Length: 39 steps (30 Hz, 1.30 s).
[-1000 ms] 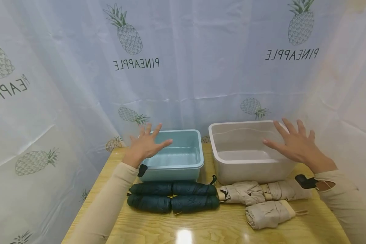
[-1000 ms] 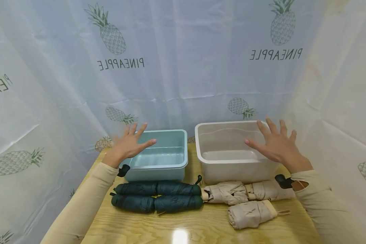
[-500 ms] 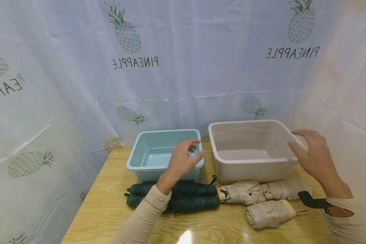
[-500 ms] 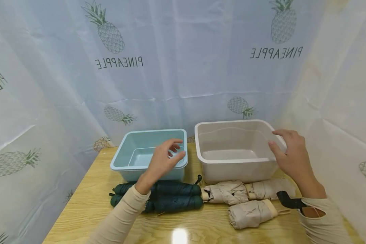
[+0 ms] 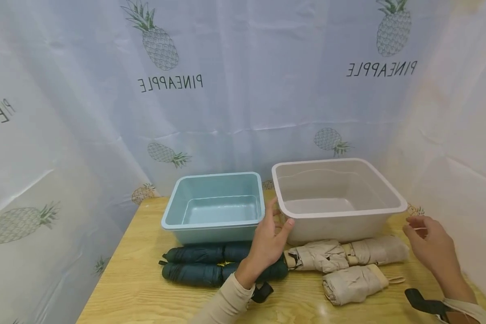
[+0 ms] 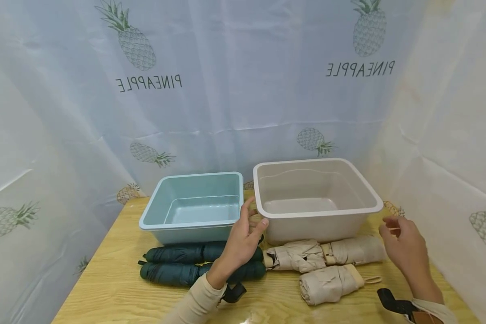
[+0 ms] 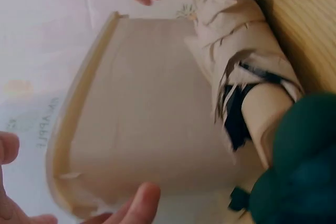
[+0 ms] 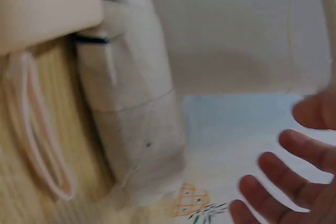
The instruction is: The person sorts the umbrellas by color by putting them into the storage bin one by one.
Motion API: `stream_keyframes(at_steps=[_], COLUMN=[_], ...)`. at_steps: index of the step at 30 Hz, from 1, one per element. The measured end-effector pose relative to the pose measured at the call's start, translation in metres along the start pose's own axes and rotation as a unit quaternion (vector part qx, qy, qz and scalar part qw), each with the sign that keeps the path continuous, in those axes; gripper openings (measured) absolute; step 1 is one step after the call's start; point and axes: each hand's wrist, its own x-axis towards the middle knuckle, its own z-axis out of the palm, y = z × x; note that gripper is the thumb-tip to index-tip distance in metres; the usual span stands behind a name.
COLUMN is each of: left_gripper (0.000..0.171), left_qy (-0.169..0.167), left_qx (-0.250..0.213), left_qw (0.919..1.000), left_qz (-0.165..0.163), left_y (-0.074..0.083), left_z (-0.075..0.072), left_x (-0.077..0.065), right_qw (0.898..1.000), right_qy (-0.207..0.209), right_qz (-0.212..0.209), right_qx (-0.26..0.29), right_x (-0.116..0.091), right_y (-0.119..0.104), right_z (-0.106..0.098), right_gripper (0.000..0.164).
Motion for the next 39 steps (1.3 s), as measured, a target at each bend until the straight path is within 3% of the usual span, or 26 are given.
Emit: stream_keyframes(at_steps=[4, 7, 14, 22, 25, 29, 33, 39], left_gripper=[0.073, 0.072, 0.069, 0.069, 0.069, 0.067, 0.066, 0.066], left_qy=[0.006, 0.025, 0.06, 0.06, 0.058, 0.053, 0.051, 0.046], left_qx=[-0.031, -0.039, -0.045, -0.05, -0.05, -0.053, -0.055, -0.055], left_qw=[0.9995, 0.9989, 0.9971, 0.996, 0.9955, 0.9955, 0.9955, 0.996], left_qz=[0.001, -0.004, -0.015, -0.044, -0.056, -0.059, -0.058, -0.053], left_y=[-0.005, -0.009, -0.016, -0.018, -0.018, -0.019, -0.02, -0.023], left_z=[0.006, 0.009, 0.016, 0.022, 0.023, 0.024, 0.025, 0.024], left_x=[0.002, 0.006, 0.016, 0.02, 0.021, 0.022, 0.023, 0.022], right_qw=[0.992, 0.982, 0.962, 0.949, 0.946, 0.95, 0.951, 0.952], right_qy=[-0.122, -0.185, -0.254, -0.266, -0.265, -0.24, -0.217, -0.235], right_qz=[-0.022, -0.031, -0.092, -0.16, -0.183, -0.2, -0.222, -0.195], right_qx=[-0.009, 0.008, 0.028, 0.05, 0.032, -0.013, -0.006, 0.026], right_x=[0.006, 0.009, 0.011, 0.018, 0.021, 0.024, 0.025, 0.025], right_y=[0.018, 0.029, 0.055, 0.08, 0.082, 0.085, 0.088, 0.09], right_z=[0.004, 0.008, 0.017, 0.025, 0.025, 0.026, 0.029, 0.029], right_gripper=[0.055, 0.064, 0.073, 0.085, 0.086, 0.083, 0.077, 0.072])
